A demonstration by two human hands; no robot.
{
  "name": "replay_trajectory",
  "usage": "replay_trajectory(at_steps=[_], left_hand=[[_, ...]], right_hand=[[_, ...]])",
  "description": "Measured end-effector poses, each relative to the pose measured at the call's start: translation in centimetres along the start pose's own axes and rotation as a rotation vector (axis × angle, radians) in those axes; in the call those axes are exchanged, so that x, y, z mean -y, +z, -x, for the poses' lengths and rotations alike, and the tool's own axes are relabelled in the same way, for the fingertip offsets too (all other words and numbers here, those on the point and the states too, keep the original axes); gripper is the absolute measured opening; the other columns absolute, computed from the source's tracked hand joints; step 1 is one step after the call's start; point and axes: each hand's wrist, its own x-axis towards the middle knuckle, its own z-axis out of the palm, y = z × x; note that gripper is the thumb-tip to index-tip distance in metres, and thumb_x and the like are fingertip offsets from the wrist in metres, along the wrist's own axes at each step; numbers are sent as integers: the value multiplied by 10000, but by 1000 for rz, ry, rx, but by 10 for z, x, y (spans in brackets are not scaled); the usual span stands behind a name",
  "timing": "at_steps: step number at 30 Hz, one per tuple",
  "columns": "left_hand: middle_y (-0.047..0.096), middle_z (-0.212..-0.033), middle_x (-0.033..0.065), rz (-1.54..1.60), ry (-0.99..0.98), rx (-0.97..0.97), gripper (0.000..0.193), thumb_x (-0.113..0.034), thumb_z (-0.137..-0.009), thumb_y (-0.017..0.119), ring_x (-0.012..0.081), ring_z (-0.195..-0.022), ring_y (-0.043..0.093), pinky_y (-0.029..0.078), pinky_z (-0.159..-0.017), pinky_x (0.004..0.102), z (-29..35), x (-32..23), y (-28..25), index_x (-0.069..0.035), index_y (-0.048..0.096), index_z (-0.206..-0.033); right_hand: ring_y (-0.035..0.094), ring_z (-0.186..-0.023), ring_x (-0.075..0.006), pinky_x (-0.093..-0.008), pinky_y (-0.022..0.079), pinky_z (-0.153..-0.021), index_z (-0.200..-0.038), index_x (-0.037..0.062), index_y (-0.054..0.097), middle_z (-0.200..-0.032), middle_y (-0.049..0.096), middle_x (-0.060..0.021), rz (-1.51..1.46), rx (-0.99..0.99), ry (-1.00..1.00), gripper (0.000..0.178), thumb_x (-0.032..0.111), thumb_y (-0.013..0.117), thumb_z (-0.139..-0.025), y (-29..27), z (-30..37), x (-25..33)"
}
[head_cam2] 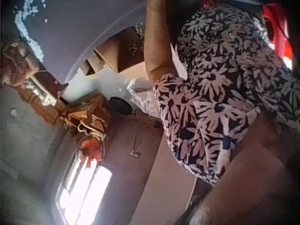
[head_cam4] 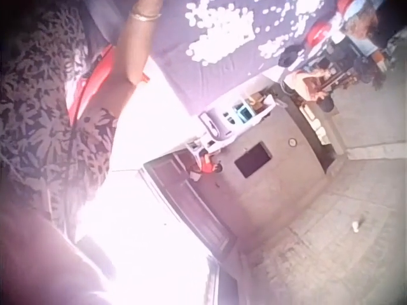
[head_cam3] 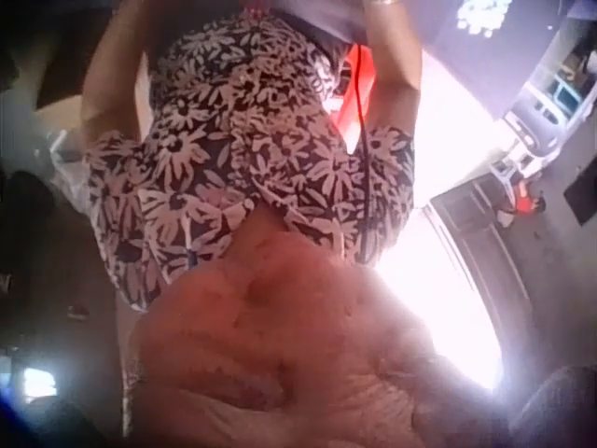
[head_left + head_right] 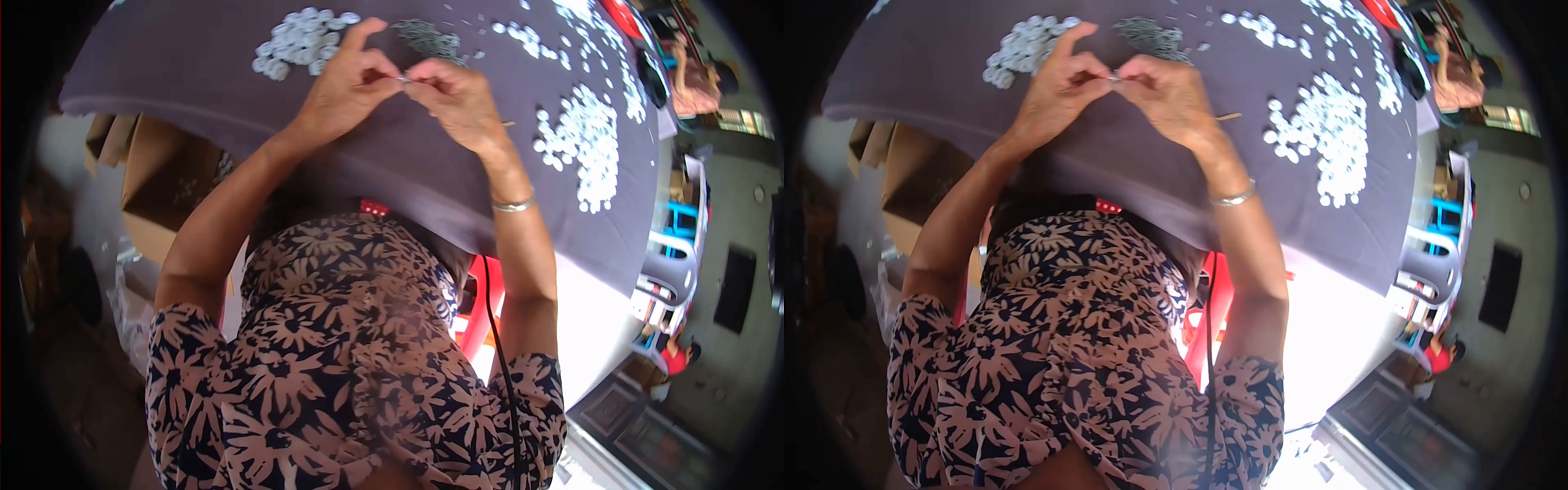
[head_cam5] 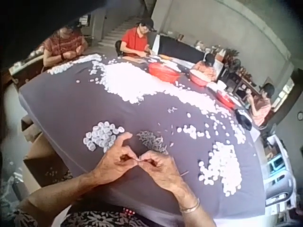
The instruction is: The person assembles cord locks by hand by picking up plastic components and small metal springs from the table, inserting the springs into the plastic pieces, and placing the assembled fasteners in a pile on the table.
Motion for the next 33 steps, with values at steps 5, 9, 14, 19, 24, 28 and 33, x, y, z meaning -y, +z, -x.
replay_trajectory(at_steps=[5,9,14,19,24,28,33], left_hand=[[623,-845,24,233,19,-70,602,2,-828,642,70,-766,584,481,-706,209,-1,-1,5,-17,333,-1345],[629,-825,16,229,9,-91,580,7,-827,640,68,-781,590,487,-705,217,-2,-9,6,6,350,-1330],[552,-1139,50,207,-49,-50,225,12,-830,630,75,-787,596,493,-708,216,-1,-3,3,39,583,-1048],[477,-1232,51,282,-66,-44,110,8,-829,630,81,-803,594,491,-713,216,0,-6,5,41,616,-932],[460,-1251,52,315,-116,3,85,2,-828,632,87,-818,591,489,-723,225,0,-9,3,50,619,-897],[427,-1286,60,219,-88,-47,76,-10,-824,640,90,-809,589,484,-720,218,0,-8,3,52,626,-865],[491,-1206,59,225,-62,-49,127,-8,-821,641,80,-794,578,476,-719,211,-1,-6,5,41,619,-936]], right_hand=[[478,-599,-15,-174,386,-512,-871,36,660,-697,581,35,-92,-92,-15,56,87,652,-851,5,0,0],[484,-602,-16,-181,393,-517,-878,32,662,-705,600,22,-82,-120,-26,64,89,652,-850,3,2,-1],[491,-621,-18,-179,404,-536,-888,28,660,-712,602,23,-89,-95,-18,76,96,656,-852,3,5,1],[496,-651,-21,-173,411,-562,-895,28,656,-737,597,36,-45,-136,-29,52,55,652,-851,-11,19,1],[555,-709,-36,-185,458,-617,-900,45,659,-771,632,33,193,-420,-42,67,31,659,-835,-81,47,-30],[589,-654,-78,-228,481,-613,-892,29,649,-737,654,-47,571,-527,141,132,67,697,-775,-113,65,-25],[623,-640,-242,-329,502,-626,-835,23,623,-710,625,-107,959,-447,39,154,107,709,-737,-122,64,-36]])
